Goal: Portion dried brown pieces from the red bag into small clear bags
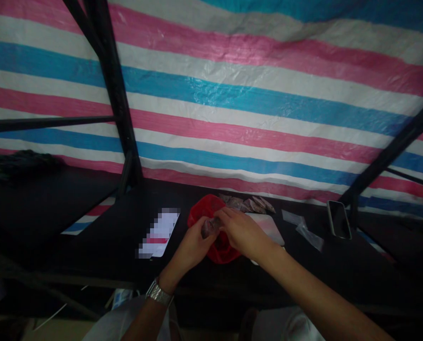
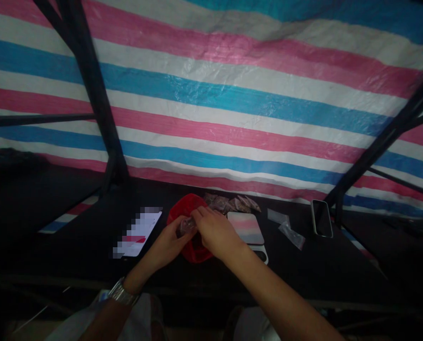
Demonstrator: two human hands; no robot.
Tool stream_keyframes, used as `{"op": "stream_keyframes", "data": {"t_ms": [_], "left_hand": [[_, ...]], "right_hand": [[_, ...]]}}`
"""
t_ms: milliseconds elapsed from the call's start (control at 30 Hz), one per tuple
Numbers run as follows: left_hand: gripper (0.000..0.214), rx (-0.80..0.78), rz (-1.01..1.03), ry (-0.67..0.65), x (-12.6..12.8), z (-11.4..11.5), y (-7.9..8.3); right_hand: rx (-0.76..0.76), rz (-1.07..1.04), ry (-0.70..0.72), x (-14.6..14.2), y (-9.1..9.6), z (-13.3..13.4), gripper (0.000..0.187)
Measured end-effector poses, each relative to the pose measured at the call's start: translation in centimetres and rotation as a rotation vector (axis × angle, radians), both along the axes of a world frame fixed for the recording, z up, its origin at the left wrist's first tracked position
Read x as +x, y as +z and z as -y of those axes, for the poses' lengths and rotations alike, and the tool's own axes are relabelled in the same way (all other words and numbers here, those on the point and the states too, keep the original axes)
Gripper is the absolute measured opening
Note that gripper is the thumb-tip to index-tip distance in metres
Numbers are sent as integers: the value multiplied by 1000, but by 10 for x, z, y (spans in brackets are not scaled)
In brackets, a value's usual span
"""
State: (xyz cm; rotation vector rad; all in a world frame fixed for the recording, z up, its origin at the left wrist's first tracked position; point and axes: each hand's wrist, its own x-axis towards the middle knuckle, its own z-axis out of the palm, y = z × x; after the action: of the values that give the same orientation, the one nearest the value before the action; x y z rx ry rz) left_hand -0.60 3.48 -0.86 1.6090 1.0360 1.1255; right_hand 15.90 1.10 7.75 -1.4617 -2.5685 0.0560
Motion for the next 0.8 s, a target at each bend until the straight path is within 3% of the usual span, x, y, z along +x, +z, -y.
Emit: {"op": "stream_keyframes", "data": {"t_ms": [167, 433, 700, 800], "left_hand": [[23, -4, 20, 3, 3, 0, -1], [33, -19, 89, -39, 1, 0, 4], [33, -61, 127, -6, -2, -2, 9], [30, -99, 128, 37, -6, -2, 12]], "right_hand": [[101, 189, 33, -10, 5, 2, 34], [109, 85, 196, -4, 16, -5, 35], [173, -140, 165, 5, 8, -12, 31], [164, -135, 0, 8, 8, -11, 33]]}}
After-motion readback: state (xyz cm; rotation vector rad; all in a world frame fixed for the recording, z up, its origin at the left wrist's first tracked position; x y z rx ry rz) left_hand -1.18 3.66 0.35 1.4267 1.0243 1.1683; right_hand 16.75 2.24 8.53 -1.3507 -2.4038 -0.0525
